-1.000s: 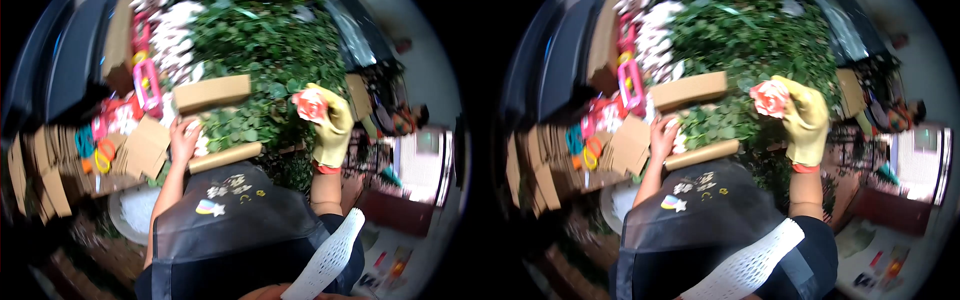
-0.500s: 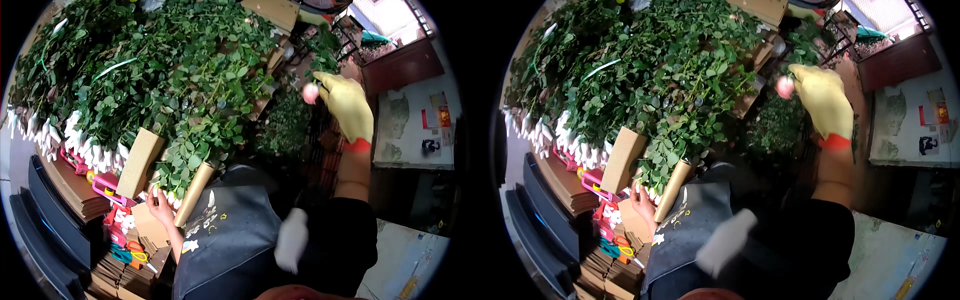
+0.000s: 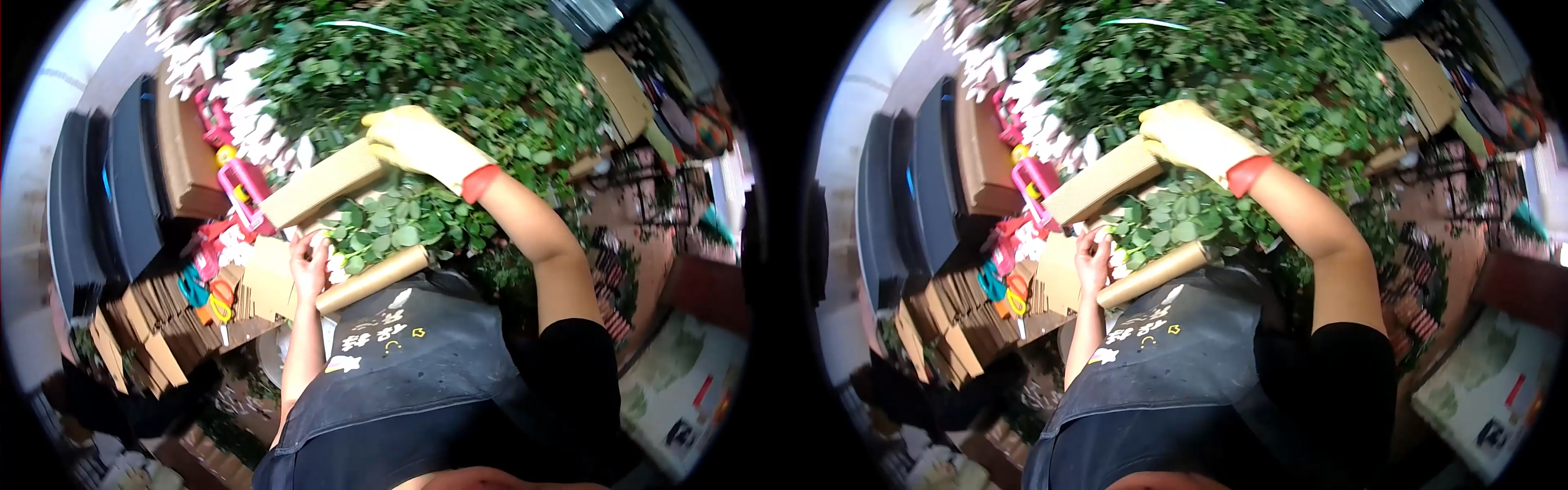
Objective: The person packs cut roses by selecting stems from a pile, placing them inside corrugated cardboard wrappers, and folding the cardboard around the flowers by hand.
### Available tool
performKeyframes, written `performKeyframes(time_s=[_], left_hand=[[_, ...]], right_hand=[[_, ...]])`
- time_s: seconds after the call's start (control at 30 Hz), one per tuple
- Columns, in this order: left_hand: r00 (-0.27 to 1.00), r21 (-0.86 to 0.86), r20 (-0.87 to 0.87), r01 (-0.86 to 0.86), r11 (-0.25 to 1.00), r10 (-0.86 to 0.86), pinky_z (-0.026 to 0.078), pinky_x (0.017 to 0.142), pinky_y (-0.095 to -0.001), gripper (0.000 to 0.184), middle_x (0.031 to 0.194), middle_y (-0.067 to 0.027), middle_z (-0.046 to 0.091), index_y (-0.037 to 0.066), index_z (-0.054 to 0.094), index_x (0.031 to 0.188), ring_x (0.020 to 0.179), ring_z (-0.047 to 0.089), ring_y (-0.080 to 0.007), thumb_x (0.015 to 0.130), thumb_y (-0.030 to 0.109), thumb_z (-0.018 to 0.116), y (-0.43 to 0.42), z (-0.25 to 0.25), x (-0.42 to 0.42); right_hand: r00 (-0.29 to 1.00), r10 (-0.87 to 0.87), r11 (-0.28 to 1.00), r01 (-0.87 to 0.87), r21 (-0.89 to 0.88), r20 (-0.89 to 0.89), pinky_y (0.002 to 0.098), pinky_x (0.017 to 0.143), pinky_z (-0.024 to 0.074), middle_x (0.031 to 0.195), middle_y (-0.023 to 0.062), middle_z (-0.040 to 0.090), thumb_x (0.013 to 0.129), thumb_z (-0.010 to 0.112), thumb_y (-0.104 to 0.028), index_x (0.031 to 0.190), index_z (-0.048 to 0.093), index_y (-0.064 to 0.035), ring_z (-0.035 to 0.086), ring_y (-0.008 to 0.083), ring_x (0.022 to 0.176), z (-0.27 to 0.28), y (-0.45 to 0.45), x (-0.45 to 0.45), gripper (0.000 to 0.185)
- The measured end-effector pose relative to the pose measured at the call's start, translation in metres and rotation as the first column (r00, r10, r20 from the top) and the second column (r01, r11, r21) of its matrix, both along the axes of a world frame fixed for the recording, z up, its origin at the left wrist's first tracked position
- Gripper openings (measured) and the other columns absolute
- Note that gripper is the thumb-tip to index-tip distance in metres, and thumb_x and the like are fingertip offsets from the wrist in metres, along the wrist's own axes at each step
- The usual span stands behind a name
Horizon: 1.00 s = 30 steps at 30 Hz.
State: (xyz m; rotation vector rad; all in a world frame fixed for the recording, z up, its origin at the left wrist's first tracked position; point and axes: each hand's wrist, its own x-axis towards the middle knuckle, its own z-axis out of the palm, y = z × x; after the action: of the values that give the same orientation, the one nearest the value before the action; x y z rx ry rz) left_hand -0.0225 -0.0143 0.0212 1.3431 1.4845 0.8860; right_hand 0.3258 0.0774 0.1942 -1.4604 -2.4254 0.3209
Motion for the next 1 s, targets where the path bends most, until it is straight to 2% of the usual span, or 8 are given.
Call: performKeyframes(time_s=[0.07,0.2,0.3,0.47,0.63,0.7,0.87,1.0], left_hand=[[0.986,-0.219,0.128,-0.079,0.972,0.109,0.053,0.080,-0.0275,0.030,0.133,-0.0111,0.054,0.006,0.077,0.119,0.092,0.059,-0.0108,0.090,0.012,0.084,-0.005,0.037,0.017],[0.990,-0.041,0.129,-0.045,0.998,0.050,0.039,0.118,-0.0390,0.031,0.155,-0.0243,0.043,0.007,0.077,0.117,0.150,0.041,-0.0293,0.087,0.011,0.086,-0.006,0.014,0.013],[0.996,0.008,0.085,-0.037,0.999,0.036,0.053,0.095,-0.0328,0.033,0.162,-0.0234,0.037,0.008,0.076,0.121,0.111,0.066,-0.0157,0.089,0.010,0.084,-0.007,-0.005,0.009],[0.988,-0.102,0.139,-0.049,0.994,0.063,0.046,0.110,-0.0393,0.033,0.160,-0.0285,0.039,0.008,0.077,0.120,0.143,0.049,-0.0283,0.087,0.011,0.085,-0.009,0.025,0.017],[0.996,0.027,0.060,-0.074,0.997,0.073,0.043,0.114,-0.0390,0.033,0.150,-0.0216,0.049,0.007,0.078,0.114,0.141,0.051,-0.0321,0.084,0.016,0.088,-0.011,0.017,0.019],[0.995,0.026,0.065,-0.078,0.997,0.076,0.042,0.116,-0.0398,0.033,0.151,-0.0227,0.048,0.007,0.078,0.114,0.142,0.050,-0.0331,0.084,0.016,0.088,-0.011,0.011,0.018],[0.991,-0.059,0.105,-0.076,0.995,0.082,0.043,0.115,-0.0386,0.032,0.152,-0.0228,0.047,0.006,0.077,0.115,0.142,0.050,-0.0330,0.086,0.016,0.086,-0.008,0.028,0.020],[1.000,0.023,-0.008,-0.026,0.999,0.026,0.038,0.120,-0.0423,0.037,0.158,-0.0239,0.044,0.009,0.078,0.118,0.146,0.046,-0.0369,0.084,0.023,0.086,-0.009,0.003,0.012]], right_hand=[[0.998,0.034,0.986,-0.042,0.160,0.049,0.0472,0.079,0.0572,0.090,0.0098,0.070,0.089,0.070,-0.029,0.087,0.075,-0.0069,0.071,0.0345,0.089,-0.048,0.051,-0.017,0.022],[0.948,-0.120,0.969,0.047,0.242,0.296,0.0453,0.092,0.0544,0.099,0.0081,0.074,0.083,0.072,-0.030,0.084,0.080,-0.0133,0.073,0.0278,0.098,-0.076,0.112,-0.046,0.018],[0.937,-0.292,0.928,0.228,0.295,0.193,0.0429,0.110,0.0461,0.109,0.0139,0.076,0.087,0.063,-0.027,0.096,0.079,-0.0083,0.071,0.0309,0.108,-0.117,0.133,-0.060,0.026],[0.956,-0.102,0.994,0.084,0.076,0.275,0.0402,0.107,0.0518,0.127,0.0123,0.073,0.093,0.068,-0.020,0.105,0.076,-0.0059,0.070,0.0315,0.114,-0.062,0.122,-0.036,0.020],[0.572,-0.544,0.751,0.658,-0.053,-0.614,0.0405,0.108,0.0489,0.129,0.0152,0.072,0.107,0.062,-0.025,0.125,0.072,-0.0097,0.067,0.0279,0.120,0.013,0.090,0.019,0.026],[0.094,0.074,0.880,0.462,0.109,-0.993,0.0345,0.101,0.0527,0.124,0.0131,0.074,0.109,0.057,-0.029,0.111,0.071,-0.0024,0.069,0.0215,0.114,0.043,0.088,0.040,0.030],[0.944,0.024,0.833,0.164,0.529,-0.330,0.0314,0.067,0.0571,0.096,0.0076,0.074,0.099,0.062,-0.018,0.095,0.072,-0.0067,0.072,0.0197,0.082,0.119,0.012,-0.013,0.015],[0.977,0.213,0.962,-0.214,0.171,0.022,0.0429,0.065,0.0584,0.084,0.0142,0.072,0.085,0.066,-0.010,0.083,0.071,-0.0077,0.072,0.0339,0.071,0.094,-0.043,-0.065,0.007]])
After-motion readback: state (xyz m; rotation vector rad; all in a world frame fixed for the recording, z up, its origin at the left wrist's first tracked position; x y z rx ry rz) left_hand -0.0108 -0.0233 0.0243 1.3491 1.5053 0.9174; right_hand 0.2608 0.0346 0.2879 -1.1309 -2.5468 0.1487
